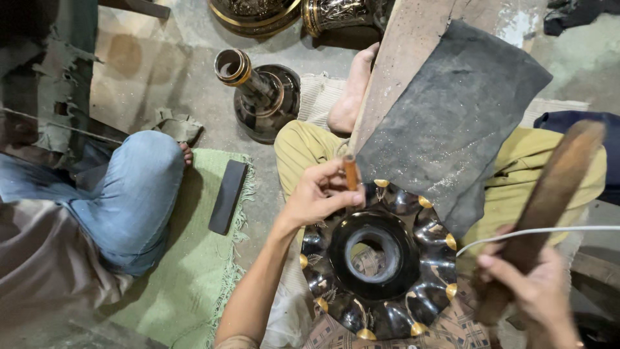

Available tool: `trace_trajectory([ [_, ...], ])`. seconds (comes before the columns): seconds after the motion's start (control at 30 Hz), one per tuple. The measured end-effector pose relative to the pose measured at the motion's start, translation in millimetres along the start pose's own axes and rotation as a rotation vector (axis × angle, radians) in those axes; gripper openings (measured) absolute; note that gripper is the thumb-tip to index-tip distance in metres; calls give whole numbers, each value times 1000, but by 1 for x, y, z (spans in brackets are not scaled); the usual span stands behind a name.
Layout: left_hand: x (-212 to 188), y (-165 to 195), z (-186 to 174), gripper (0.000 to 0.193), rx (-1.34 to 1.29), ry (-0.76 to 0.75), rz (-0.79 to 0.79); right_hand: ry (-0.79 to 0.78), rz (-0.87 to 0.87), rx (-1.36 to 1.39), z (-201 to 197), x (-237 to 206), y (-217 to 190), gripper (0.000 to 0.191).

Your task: The person sits on the floor and uses a hammer to repeatedly strike a small copper tube held against a dark, fluted metal object. The person adjusts the tube's position occasionally while continuing to hammer it.

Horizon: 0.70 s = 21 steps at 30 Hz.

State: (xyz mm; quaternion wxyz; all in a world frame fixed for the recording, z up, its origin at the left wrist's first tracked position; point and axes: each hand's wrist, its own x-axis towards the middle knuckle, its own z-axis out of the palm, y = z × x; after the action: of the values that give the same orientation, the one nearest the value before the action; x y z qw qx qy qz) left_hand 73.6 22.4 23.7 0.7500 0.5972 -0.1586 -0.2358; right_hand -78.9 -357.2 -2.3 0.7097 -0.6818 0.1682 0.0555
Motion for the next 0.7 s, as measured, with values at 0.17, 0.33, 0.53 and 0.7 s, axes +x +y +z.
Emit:
trace_trajectory([
  [0.17,-16,12,5,36,207,-53,-113,-26,37,176,36,-15,22,37],
  [0.33,-37,27,15,42,409,-3,-175,-39,59,297,36,-8,21,34],
  [0.53,-65,36,32,35,388,132,-195,-82,-11,309,45,4,3,33],
  [0.7,-82,38,43,32,222,92,-166,-103,-126,178,47,7,-2,31],
])
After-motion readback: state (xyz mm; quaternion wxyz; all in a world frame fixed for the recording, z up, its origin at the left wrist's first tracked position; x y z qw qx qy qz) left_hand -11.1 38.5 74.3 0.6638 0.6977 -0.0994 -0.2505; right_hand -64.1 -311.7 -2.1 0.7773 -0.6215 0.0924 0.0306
